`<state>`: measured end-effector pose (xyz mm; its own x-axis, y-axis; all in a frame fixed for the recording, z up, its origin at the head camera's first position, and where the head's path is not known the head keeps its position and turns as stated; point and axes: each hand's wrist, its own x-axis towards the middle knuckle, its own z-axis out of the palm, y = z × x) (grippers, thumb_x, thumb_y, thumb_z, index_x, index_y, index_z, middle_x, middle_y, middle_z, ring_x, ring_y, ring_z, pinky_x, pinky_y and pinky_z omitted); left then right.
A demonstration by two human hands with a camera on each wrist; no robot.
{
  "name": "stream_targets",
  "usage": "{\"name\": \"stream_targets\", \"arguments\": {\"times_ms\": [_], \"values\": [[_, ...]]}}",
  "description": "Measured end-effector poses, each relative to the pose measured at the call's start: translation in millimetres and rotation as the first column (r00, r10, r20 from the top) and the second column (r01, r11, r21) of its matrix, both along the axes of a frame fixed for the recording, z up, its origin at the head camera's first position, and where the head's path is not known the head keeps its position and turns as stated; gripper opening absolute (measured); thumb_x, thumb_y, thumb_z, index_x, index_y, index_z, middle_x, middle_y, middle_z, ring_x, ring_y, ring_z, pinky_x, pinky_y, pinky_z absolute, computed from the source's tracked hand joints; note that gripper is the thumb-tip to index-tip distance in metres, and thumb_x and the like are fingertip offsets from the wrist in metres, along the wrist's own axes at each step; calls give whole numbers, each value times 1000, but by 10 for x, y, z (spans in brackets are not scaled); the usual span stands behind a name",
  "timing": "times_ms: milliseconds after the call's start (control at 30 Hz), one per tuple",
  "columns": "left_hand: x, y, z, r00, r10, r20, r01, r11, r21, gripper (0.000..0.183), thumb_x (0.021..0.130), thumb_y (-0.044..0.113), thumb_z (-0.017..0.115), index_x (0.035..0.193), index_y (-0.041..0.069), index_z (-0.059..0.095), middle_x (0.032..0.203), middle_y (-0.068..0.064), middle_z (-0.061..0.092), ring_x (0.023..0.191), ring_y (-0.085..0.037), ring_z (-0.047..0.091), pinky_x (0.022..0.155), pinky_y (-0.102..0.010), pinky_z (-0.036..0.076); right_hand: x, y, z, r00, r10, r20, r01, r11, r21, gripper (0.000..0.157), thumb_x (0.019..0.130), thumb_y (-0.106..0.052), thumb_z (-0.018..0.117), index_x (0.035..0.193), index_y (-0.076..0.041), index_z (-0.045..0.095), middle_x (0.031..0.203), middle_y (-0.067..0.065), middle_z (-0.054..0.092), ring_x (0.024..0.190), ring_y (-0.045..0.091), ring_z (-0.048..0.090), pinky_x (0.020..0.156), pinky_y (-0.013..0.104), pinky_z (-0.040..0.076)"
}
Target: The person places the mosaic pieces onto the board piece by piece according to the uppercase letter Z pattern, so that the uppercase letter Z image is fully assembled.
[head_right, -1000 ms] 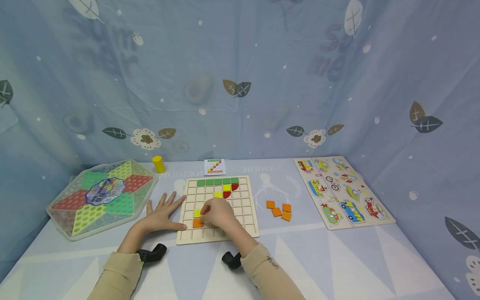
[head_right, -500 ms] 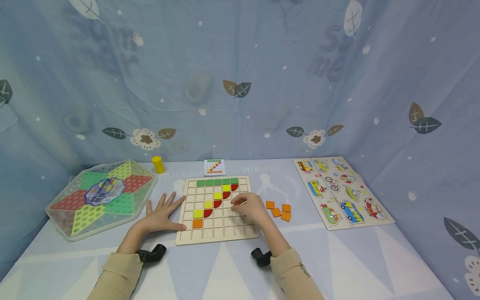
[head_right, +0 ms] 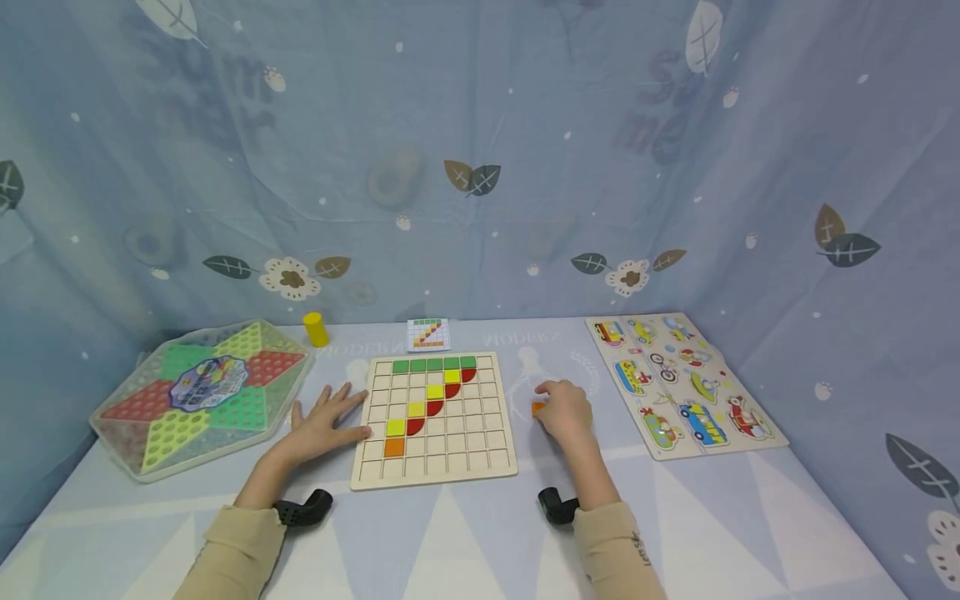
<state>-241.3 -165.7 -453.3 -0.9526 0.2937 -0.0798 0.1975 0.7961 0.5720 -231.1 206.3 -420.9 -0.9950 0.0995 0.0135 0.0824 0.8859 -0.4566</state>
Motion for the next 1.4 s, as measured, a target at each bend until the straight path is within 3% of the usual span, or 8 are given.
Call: {"name": "stream_targets", "arguments": {"times_ms": [267,467,700,867,1067,1133,1267,1400], "values": [[-15,14,-44,997,-46,-69,56,988,143,52,80,29,68,128,11,56,148,-13,31,138,-44,3,102,-62,-16,-6,91,-22,994,-26,105,27,999,-16,27,78,-6,67,105,1,67,93,14,63,79,25,54,72,39,47],[-25,3,-45,996,-74,-59,82,985,150,50,78,27,71,124,12,58,148,-12,32,138,-44,6,101,-62,-18,-33,119,-42,993,-25,112,28,999,-25,19,78,-9,68,95,-1,67,80,8,60,71,21,51,64,33,43],[-33,-8,-57,995,-87,-41,92,984,151,55,75,28,72,125,13,57,149,-13,30,138,-44,4,100,-61,-19,-49,139,-23,996,-23,82,39,981,-189,14,78,-9,70,87,-4,60,78,8,60,67,19,53,59,28,44],[-36,3,-56,996,-89,-31,93,987,135,61,71,29,75,127,13,56,149,-13,29,138,-44,3,100,-61,-20,-69,-3,40,999,-8,38,22,926,-377,16,80,-10,69,95,-5,66,87,9,65,76,20,59,63,30,48],[-35,16,-56,996,-88,-23,90,988,123,62,71,29,75,127,13,56,150,-13,28,139,-43,2,100,-60,-20,-62,-373,103,997,67,41,-26,769,-639,18,83,-6,66,99,1,67,85,10,66,76,21,63,74,37,52],[-36,15,-55,996,-87,-22,89,989,120,62,71,29,75,127,14,55,150,-13,28,139,-43,2,101,-60,-20,-56,-514,103,994,91,62,-26,741,-671,18,83,-7,66,99,1,66,84,9,65,74,20,63,73,35,53],[-38,8,-54,996,-91,-25,93,989,118,62,71,29,75,128,13,55,149,-14,28,138,-43,2,100,-61,-19,-34,-786,68,982,156,107,-40,725,-688,16,83,-8,67,97,0,67,85,8,65,72,20,62,71,32,54],[-42,-2,-60,995,-98,-31,101,988,114,64,71,32,74,129,13,54,150,-14,28,139,-43,2,100,-61,-19,-6,-1002,0,967,225,119,-103,773,-627,12,81,-12,70,90,-4,69,79,5,64,71,17,58,66,26,50]]}}
